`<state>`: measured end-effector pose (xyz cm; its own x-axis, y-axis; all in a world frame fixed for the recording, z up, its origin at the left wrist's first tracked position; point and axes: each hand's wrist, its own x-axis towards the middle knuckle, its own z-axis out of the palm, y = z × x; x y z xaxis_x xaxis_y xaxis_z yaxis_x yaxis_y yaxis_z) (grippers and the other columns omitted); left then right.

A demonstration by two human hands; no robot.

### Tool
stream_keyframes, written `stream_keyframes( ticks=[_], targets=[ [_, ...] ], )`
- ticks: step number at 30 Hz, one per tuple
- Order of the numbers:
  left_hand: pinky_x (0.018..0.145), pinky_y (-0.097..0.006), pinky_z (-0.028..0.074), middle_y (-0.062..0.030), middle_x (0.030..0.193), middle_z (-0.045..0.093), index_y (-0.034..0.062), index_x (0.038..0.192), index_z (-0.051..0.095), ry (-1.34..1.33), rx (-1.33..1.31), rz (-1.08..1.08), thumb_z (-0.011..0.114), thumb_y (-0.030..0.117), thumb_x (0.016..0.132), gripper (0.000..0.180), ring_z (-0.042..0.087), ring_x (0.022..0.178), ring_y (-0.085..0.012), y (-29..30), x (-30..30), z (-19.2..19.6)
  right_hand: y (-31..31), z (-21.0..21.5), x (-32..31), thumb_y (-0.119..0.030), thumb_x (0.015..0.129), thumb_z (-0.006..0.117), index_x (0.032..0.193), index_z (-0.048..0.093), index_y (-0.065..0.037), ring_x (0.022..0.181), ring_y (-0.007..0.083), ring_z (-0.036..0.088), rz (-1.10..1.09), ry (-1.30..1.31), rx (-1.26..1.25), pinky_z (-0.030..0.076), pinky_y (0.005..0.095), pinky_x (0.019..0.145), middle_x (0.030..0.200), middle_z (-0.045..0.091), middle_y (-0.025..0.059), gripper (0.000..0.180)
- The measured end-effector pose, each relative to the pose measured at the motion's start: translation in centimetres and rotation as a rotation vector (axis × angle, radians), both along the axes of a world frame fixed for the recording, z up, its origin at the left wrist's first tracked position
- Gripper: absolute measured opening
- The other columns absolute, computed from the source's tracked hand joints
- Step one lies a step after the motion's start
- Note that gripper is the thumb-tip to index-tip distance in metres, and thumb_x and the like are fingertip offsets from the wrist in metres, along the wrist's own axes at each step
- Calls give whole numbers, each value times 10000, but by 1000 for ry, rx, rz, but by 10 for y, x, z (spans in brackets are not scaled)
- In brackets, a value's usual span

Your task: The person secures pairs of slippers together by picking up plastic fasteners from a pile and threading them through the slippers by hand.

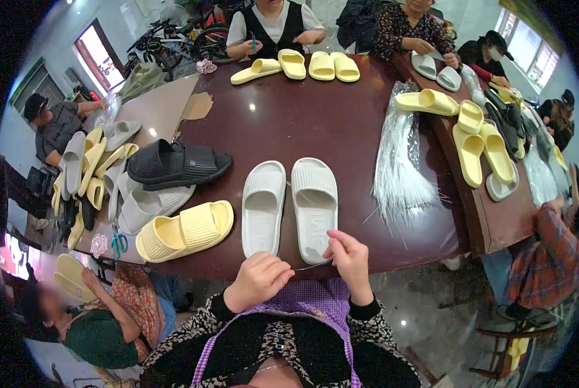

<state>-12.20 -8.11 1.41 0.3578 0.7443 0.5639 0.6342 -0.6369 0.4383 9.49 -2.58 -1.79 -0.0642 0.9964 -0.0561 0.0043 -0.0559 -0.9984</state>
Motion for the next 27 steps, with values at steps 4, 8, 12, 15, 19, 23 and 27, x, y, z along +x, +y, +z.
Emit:
stream_keyframes(
  ticks=[4,8,12,15,19,23,27],
  targets=[
    [597,-359,455,-78,713,570,38,802,637,59,-28,54,740,88,757,123,565,643,-249,-10,-7,-9,-9,-9,-1,-50,891,596,1133,638,50,546,158,601,7,-318,166,464,284,525,656,637,157,264],
    [588,-362,448,-75,691,545,44,785,627,55,-29,23,736,92,761,121,550,627,-250,-4,-6,-13,-10,-8,-2,-5,888,577,1172,608,57,536,96,500,-21,-501,340,428,271,515,608,545,108,292],
    [585,-359,444,-74,677,526,47,760,610,69,-42,-26,732,99,767,133,541,618,-249,0,-2,-14,-17,-2,2,-10,879,590,1173,601,56,524,115,477,-60,-511,272,427,286,517,601,509,139,301],
    [584,-359,444,-73,670,523,49,751,605,66,-63,-12,730,102,772,138,540,617,-248,-1,0,-23,-21,-5,8,-23,874,591,1170,604,54,508,175,517,-52,-579,232,442,312,524,608,534,171,306],
    [584,-359,444,-71,662,520,51,749,606,69,-76,7,727,101,778,134,538,616,-246,0,4,-31,-18,-9,13,-45,865,590,1163,606,50,543,300,583,-2,-725,306,469,372,548,646,571,229,313],
    [584,-366,450,-78,658,536,45,738,609,61,-109,4,721,98,783,132,550,615,-254,-3,5,-32,-14,-7,15,-57,855,582,1155,600,51,633,397,614,46,-830,337,482,442,583,697,593,269,320],
    [584,-385,460,-104,658,566,34,715,610,37,-152,21,708,98,792,141,572,616,-281,5,2,-36,0,-1,12,-60,851,579,1151,587,58,691,426,623,75,-882,346,481,484,616,728,604,280,322]
  ],
)
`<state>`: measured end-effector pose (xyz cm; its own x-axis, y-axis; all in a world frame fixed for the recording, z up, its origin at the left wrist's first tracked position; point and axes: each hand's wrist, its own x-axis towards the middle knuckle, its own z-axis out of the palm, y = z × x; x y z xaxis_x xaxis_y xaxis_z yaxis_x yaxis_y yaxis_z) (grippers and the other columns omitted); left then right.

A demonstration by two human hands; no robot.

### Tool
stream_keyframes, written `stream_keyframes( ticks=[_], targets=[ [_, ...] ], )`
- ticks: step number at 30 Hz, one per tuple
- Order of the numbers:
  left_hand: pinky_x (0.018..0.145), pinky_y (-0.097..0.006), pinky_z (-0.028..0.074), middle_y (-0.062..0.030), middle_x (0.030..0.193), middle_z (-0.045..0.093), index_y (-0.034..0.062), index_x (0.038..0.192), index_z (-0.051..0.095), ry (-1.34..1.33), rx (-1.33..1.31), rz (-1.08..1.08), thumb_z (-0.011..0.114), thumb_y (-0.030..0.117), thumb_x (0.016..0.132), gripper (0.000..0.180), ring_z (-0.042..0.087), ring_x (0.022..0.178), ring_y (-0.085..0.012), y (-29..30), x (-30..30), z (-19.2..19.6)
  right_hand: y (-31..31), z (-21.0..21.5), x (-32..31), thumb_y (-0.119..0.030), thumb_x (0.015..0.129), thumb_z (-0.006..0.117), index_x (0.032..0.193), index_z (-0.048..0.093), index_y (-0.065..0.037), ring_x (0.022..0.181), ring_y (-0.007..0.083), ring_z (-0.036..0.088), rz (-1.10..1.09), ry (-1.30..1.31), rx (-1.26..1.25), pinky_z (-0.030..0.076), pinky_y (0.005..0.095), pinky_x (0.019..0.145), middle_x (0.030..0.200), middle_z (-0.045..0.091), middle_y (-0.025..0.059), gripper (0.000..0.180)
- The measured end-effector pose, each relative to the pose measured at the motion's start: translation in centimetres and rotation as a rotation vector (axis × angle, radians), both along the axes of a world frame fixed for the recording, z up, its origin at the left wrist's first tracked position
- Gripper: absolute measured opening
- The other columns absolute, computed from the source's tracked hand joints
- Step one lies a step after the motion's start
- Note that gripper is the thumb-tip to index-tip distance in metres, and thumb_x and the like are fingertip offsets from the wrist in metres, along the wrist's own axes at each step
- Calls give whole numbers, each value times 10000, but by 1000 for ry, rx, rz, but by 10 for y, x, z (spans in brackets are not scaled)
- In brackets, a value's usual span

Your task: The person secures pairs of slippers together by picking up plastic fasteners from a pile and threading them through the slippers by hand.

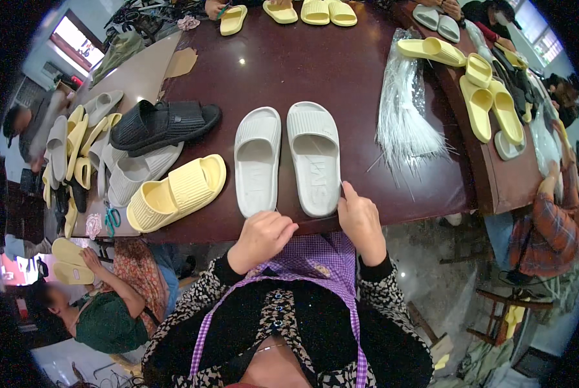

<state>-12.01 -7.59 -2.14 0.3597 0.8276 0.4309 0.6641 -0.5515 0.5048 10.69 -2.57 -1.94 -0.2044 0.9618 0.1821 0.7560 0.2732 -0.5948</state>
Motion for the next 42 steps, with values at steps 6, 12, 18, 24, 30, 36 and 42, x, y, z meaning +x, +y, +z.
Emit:
stream_keyframes(
  ticks=[6,12,18,24,30,36,42],
  targets=[
    [589,-432,472,-163,682,608,9,713,617,-24,-64,57,673,130,822,172,605,645,-347,39,-12,10,49,-2,-22,-66,852,580,1162,564,65,739,435,621,48,-25,68,474,507,655,757,610,285,337],
    [598,-473,473,-198,722,619,-4,745,615,15,-222,98,630,172,855,209,611,683,-390,75,-33,10,65,0,-40,-90,868,585,1190,551,51,768,433,629,78,6,62,486,499,679,795,634,271,353],
    [623,-472,478,-194,740,622,-7,740,590,53,-161,190,611,165,868,215,615,708,-383,89,-38,2,65,6,-47,-100,883,587,1183,565,29,790,416,640,95,64,159,502,475,694,858,658,246,327],
    [686,-456,477,-174,774,613,0,768,575,70,-2,207,584,146,887,189,603,762,-363,106,-40,-12,93,10,-28,-106,901,587,1097,621,9,833,383,654,50,136,195,514,418,718,900,669,218,230],
    [738,-452,465,-173,844,603,5,844,566,124,38,205,559,120,900,128,580,821,-366,112,-42,-18,179,8,-27,-177,882,599,955,688,15,868,396,651,-42,148,176,514,435,784,921,677,228,223],
    [799,-462,447,-186,936,586,5,910,550,65,74,196,528,121,918,119,556,897,-376,116,-46,-25,235,-15,-50,-256,850,625,937,719,9,881,390,654,-96,-26,-118,508,442,814,893,680,233,294],
    [810,-470,442,-198,940,589,1,910,551,25,75,189,511,129,925,135,551,912,-388,122,-51,-35,246,-34,-60,-206,806,646,889,719,-4,847,352,668,-6,59,46,518,411,770,861,690,198,230]
  ],
)
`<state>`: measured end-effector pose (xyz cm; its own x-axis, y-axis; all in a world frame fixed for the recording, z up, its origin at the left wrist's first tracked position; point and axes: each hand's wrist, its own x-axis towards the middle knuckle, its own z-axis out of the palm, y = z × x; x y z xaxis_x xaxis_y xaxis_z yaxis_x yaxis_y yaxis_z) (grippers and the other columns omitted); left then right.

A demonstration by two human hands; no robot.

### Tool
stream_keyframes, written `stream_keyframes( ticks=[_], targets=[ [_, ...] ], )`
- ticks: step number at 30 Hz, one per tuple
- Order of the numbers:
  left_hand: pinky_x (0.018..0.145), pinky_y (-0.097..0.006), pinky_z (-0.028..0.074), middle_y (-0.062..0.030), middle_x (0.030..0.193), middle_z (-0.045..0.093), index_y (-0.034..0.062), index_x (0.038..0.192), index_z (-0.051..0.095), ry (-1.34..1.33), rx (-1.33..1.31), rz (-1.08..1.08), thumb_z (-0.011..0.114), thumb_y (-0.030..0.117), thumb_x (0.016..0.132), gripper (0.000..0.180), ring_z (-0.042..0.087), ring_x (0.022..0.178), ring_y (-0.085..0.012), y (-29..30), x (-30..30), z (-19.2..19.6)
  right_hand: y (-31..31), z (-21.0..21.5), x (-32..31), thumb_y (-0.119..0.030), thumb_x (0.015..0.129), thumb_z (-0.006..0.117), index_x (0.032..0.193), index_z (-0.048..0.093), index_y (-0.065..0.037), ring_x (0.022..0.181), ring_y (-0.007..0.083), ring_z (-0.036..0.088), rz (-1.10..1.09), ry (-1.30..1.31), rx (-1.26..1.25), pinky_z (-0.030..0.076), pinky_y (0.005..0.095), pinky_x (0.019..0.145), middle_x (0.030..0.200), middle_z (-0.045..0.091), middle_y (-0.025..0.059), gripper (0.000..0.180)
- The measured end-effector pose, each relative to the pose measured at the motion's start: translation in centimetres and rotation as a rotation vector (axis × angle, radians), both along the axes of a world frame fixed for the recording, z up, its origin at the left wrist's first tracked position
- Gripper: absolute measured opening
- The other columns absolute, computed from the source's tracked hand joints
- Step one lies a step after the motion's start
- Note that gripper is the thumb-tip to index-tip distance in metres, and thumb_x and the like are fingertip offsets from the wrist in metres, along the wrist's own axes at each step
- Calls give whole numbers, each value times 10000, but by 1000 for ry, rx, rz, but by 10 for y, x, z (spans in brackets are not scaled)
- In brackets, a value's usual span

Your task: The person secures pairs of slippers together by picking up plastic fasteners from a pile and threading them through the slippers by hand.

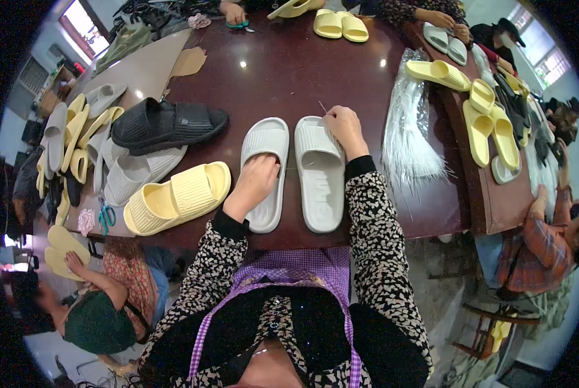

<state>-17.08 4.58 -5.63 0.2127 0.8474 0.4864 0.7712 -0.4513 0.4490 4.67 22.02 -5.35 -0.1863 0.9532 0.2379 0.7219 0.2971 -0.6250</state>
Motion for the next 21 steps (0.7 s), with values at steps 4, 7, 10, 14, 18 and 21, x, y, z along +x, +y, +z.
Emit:
stream_keyframes(
  ticks=[4,7,10,14,18,21],
  targets=[
    [799,-488,440,-224,912,599,-2,905,552,1,-122,-62,474,122,927,148,552,899,-409,6,-1,4,-14,2,-3,-145,794,654,841,708,-17,799,330,669,21,119,204,526,395,727,837,683,178,147],
    [769,-504,439,-249,880,601,-14,884,553,73,-256,-122,436,134,932,195,559,862,-430,5,-5,6,-20,-9,-12,-141,804,645,831,710,-49,835,358,650,103,68,349,520,427,764,855,680,163,116],
    [755,-512,439,-273,858,593,-34,848,556,-36,-326,-52,432,120,917,209,554,844,-451,9,-6,2,-33,-2,-29,-180,808,618,842,704,-70,844,362,655,171,128,186,514,456,766,856,686,168,144],
    [740,-529,440,-297,837,586,-52,840,557,-34,-272,-27,447,107,891,199,551,819,-475,14,-6,-7,-47,25,-45,-187,803,620,866,708,-67,822,366,656,279,186,133,516,455,742,838,685,174,161],
    [744,-539,445,-312,843,592,-64,848,560,26,-282,16,462,110,872,201,561,835,-487,21,-3,-13,-40,34,-69,-174,789,634,875,702,-42,816,350,663,492,168,87,519,418,751,837,685,174,172],
    [760,-539,450,-320,866,599,-69,860,568,60,-310,56,468,117,864,211,571,861,-489,21,-3,-11,-30,32,-89,-179,782,636,879,708,-44,822,343,667,560,80,18,520,414,757,838,691,169,181]
  ],
)
